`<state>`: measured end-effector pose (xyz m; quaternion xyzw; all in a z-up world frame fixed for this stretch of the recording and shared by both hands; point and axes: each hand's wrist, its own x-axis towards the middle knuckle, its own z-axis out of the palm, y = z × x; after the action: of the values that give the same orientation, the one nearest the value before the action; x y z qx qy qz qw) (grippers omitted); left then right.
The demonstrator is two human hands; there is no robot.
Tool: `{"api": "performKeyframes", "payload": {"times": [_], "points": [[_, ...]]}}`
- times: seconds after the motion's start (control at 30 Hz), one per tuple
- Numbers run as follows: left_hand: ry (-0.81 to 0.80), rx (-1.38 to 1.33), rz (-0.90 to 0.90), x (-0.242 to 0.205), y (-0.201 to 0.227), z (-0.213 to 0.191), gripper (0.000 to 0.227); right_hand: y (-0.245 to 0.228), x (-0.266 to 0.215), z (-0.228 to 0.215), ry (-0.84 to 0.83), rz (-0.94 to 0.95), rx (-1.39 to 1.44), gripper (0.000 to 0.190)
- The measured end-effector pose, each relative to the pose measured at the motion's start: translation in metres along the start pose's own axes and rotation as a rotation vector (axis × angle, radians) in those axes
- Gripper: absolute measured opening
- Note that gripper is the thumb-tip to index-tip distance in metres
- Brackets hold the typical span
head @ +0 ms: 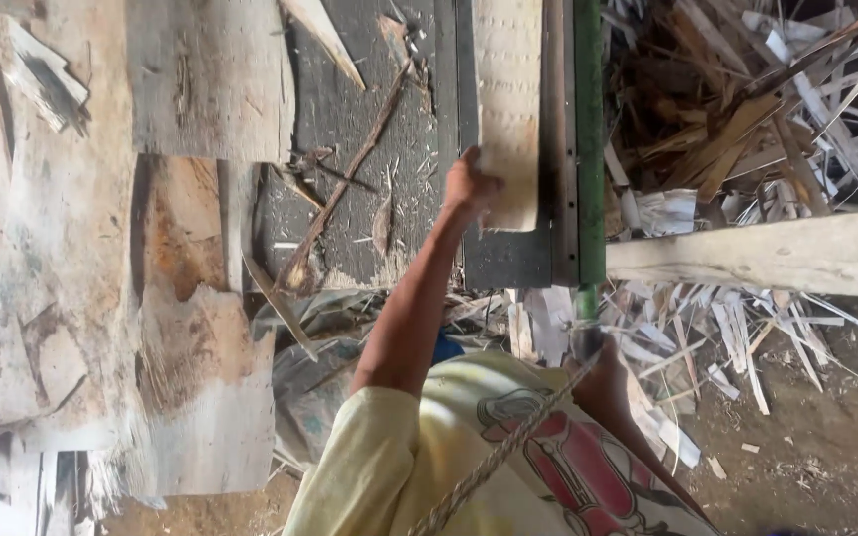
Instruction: Picking up and feeding thin wood scraps into a mechanical wood cutting machine.
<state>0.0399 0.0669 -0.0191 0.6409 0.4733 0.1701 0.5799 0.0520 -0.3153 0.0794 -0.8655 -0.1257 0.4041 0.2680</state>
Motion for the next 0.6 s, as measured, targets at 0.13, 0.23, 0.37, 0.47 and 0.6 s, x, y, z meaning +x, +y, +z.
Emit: {"api": "performKeyframes", "payload": {"times": [0.13, 0.23, 0.37, 0.47, 0.6], "points": [[-0.165, -0.089, -0.037, -0.031, -0.017, -0.044, 0.056, 0.052, 0.024, 0.004, 0.098, -0.204, -0.165, 0.063], [-0.194, -0.086, -0.051, -0.064, -0.033, -0.064, 0.048, 0.065, 0.032, 0.006, 0.12, -0.25, -0.192, 0.063], [-0.173, -0.253, -0.121, -0.092, -0.057, -0.067, 0.044, 0.055, 0.025, 0.0, 0.122, -0.311, -0.186, 0.066], [-0.092, -0.334, -0.135, -0.11, -0.043, -0.069, 0.052, 0.034, 0.009, -0.011, 0.107, -0.286, -0.156, 0.069], [0.273, 0.185, -0.006, -0.139, 0.004, -0.059, 0.082, 0.016, -0.004, -0.023, 0.085, -0.226, -0.169, 0.068]]}}
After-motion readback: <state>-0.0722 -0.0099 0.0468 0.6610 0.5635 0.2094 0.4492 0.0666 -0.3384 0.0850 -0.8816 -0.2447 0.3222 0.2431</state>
